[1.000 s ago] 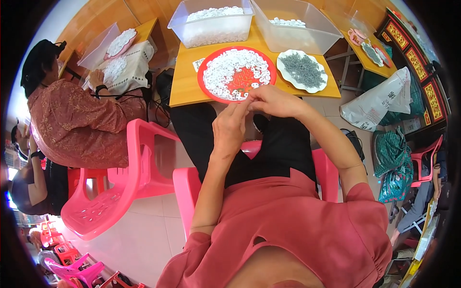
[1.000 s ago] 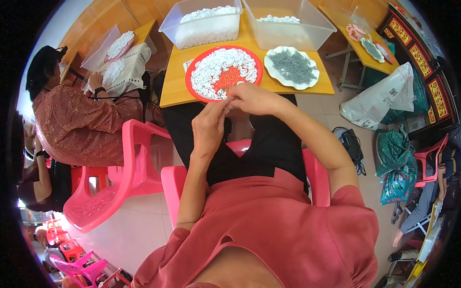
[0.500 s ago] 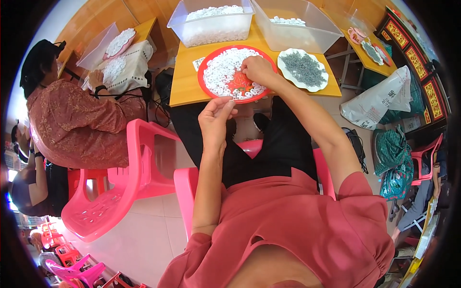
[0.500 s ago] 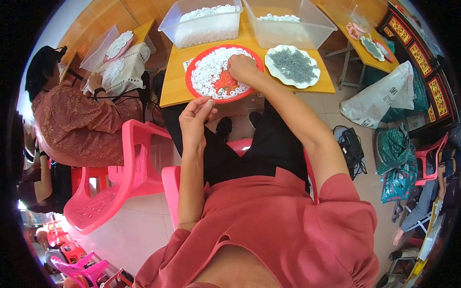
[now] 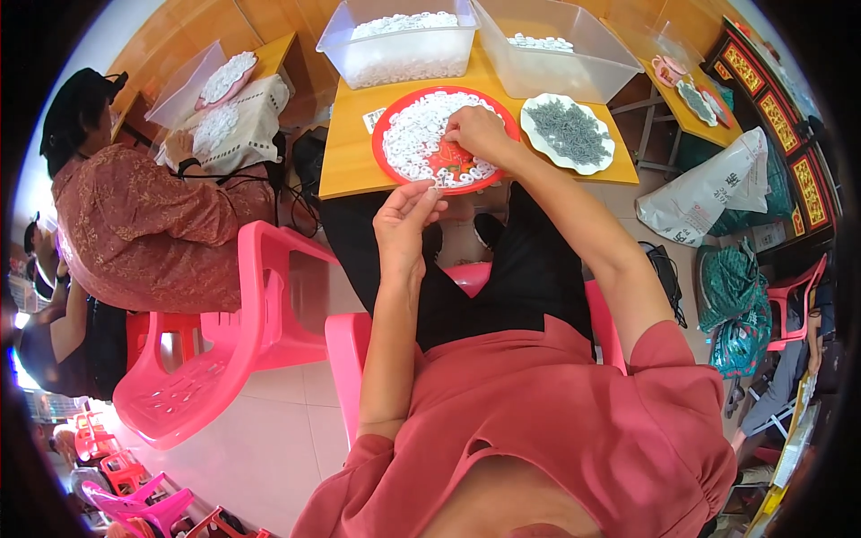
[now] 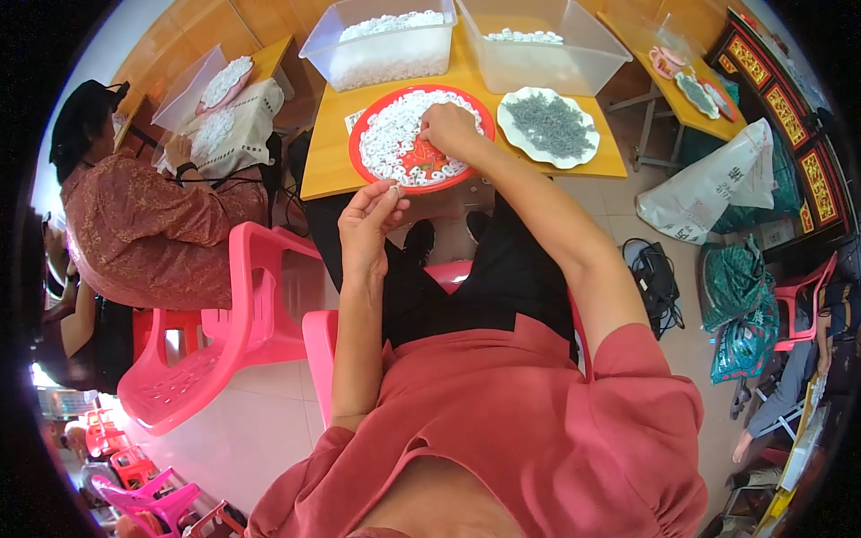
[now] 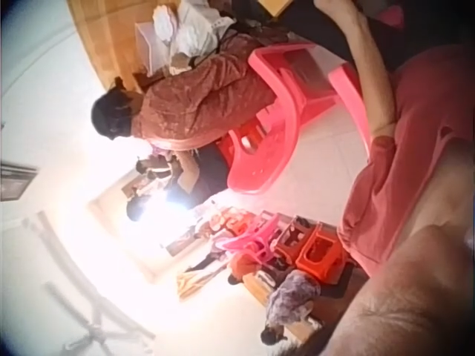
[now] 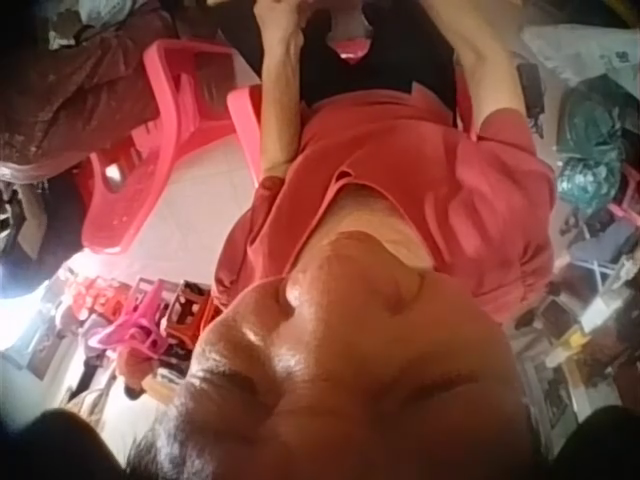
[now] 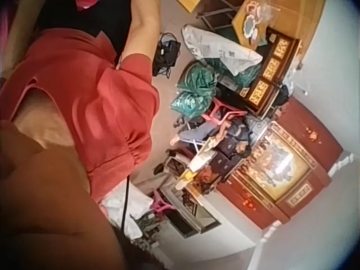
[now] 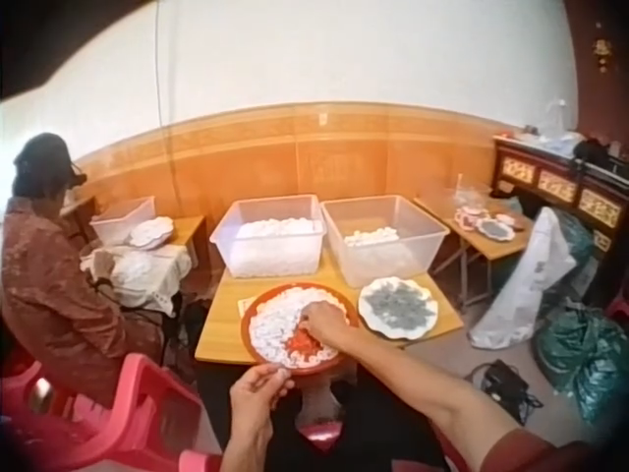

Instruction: The person assembles small white plastic components by pressing plastic rings and plastic cylinders together by hand.

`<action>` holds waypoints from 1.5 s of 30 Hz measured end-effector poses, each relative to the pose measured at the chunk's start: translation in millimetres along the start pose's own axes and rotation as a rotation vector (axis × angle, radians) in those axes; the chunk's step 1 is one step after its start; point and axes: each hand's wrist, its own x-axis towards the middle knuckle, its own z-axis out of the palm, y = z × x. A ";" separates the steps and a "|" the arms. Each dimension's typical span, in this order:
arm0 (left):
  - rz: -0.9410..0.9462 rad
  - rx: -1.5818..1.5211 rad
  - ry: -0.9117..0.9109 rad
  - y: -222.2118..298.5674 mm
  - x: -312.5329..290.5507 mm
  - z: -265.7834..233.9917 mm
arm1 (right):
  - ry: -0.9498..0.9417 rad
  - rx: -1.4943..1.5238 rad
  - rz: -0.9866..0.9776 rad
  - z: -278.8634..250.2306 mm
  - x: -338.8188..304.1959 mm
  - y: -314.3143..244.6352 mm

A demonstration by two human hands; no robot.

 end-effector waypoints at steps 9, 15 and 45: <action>-0.084 -0.127 -0.007 0.0 -2.5 0.1 | -0.098 -0.143 -0.053 11.1 5.4 -3.2; -0.084 -0.229 0.046 15.2 -6.2 2.6 | -0.032 0.457 -0.089 -52.4 -47.2 -52.5; 0.095 -0.075 -0.044 50.4 -40.7 45.0 | 0.545 0.473 -0.364 -119.9 -161.6 -119.7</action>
